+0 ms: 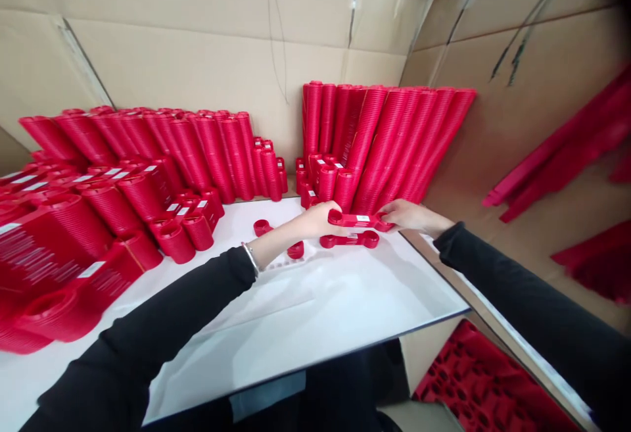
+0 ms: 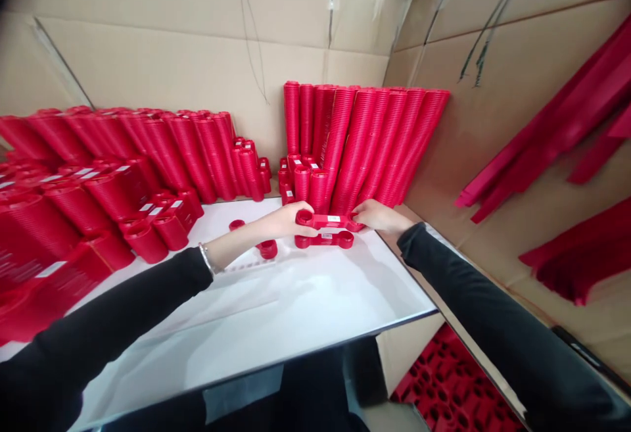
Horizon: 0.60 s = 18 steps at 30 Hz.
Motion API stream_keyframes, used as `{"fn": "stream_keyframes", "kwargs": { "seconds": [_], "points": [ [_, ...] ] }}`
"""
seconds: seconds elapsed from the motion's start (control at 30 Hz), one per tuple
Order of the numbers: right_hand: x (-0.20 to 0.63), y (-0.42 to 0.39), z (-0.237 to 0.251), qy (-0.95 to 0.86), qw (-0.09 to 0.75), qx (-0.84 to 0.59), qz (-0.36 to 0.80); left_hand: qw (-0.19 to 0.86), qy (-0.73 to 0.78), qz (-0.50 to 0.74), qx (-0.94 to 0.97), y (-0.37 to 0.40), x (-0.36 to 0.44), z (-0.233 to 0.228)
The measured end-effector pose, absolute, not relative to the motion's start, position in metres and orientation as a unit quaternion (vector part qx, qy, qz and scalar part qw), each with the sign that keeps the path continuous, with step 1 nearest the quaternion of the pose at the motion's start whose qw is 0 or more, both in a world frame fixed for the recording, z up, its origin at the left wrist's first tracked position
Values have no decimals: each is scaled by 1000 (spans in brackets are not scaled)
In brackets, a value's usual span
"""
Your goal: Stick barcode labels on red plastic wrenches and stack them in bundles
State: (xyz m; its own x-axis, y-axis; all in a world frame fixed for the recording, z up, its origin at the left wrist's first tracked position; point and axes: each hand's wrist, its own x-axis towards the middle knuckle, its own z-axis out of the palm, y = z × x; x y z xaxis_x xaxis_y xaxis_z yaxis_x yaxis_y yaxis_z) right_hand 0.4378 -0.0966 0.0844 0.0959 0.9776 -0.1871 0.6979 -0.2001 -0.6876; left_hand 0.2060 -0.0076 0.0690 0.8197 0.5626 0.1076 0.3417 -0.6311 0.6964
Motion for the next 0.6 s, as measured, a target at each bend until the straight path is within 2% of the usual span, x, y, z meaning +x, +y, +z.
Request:
{"fn": "stream_keyframes", "kwargs": {
  "seconds": [0.1, 0.23, 0.4, 0.6],
  "points": [
    [444, -82, 76, -605, 162, -719, 299, 233, 247, 146, 929, -7, 215, 60],
    [444, -65, 70, -626, 69, -727, 272, 152, 239, 90, 955, -3, 219, 54],
    [436, -53, 65, -637, -21, -725, 261, 105, 232, 11, 967, 3, 223, 51],
    [429, -49, 64, -640, -72, -714, 275, 90, 227, -29, 969, 4, 229, 48]
  ]
}}
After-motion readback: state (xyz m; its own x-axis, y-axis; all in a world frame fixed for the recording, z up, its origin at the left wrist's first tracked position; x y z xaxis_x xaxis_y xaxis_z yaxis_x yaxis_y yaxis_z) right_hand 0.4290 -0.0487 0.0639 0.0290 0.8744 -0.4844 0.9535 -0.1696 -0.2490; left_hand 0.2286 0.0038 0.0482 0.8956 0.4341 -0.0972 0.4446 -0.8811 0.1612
